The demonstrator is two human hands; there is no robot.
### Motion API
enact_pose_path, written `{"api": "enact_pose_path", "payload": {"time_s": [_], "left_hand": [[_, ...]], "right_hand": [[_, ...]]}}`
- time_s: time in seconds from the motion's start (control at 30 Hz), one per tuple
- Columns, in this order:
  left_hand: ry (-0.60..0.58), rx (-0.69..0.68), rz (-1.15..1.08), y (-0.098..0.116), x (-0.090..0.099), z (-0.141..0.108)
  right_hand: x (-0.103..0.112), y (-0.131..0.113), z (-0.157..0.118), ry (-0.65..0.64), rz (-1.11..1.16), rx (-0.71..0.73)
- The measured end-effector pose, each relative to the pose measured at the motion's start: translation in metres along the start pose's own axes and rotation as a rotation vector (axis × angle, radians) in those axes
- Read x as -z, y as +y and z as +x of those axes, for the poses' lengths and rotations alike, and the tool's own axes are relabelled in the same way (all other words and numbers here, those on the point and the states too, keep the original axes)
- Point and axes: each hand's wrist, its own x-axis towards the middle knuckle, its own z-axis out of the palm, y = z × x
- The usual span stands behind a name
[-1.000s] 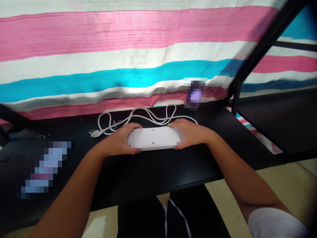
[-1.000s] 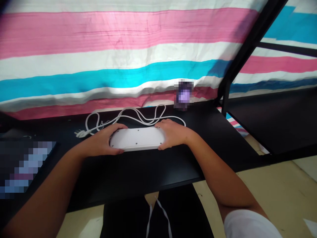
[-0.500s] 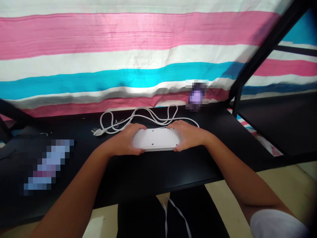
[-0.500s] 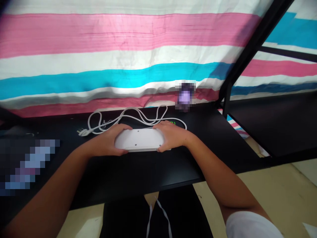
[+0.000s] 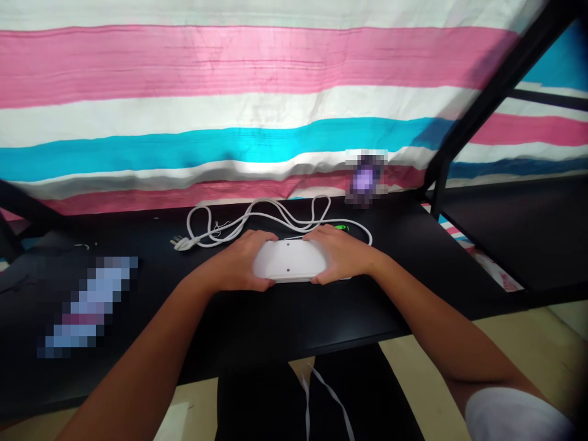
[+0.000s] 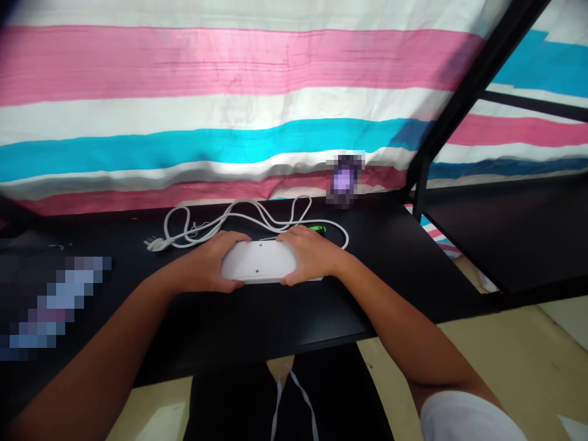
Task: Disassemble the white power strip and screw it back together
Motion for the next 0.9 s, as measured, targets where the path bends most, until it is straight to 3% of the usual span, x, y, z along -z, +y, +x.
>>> {"api": "enact_pose_path", "payload": {"time_s": [0.23,0.4,0.9], "left_hand": [[0.009,-0.019,-0.01,0.001,0.002,-0.001],[-0.006,-0.008,-0.026,0.001,-0.001,-0.001],[0.028,-0.047,-0.007,0.003,-0.001,-0.001]], "right_hand": [[-0.003,-0.01,0.001,0.038,-0.044,-0.038],[0.001,-0.007,0.002,-0.002,-0.006,-0.022],[-0.004,-0.008,-0.001,0.068,-0.021,-0.017]]}}
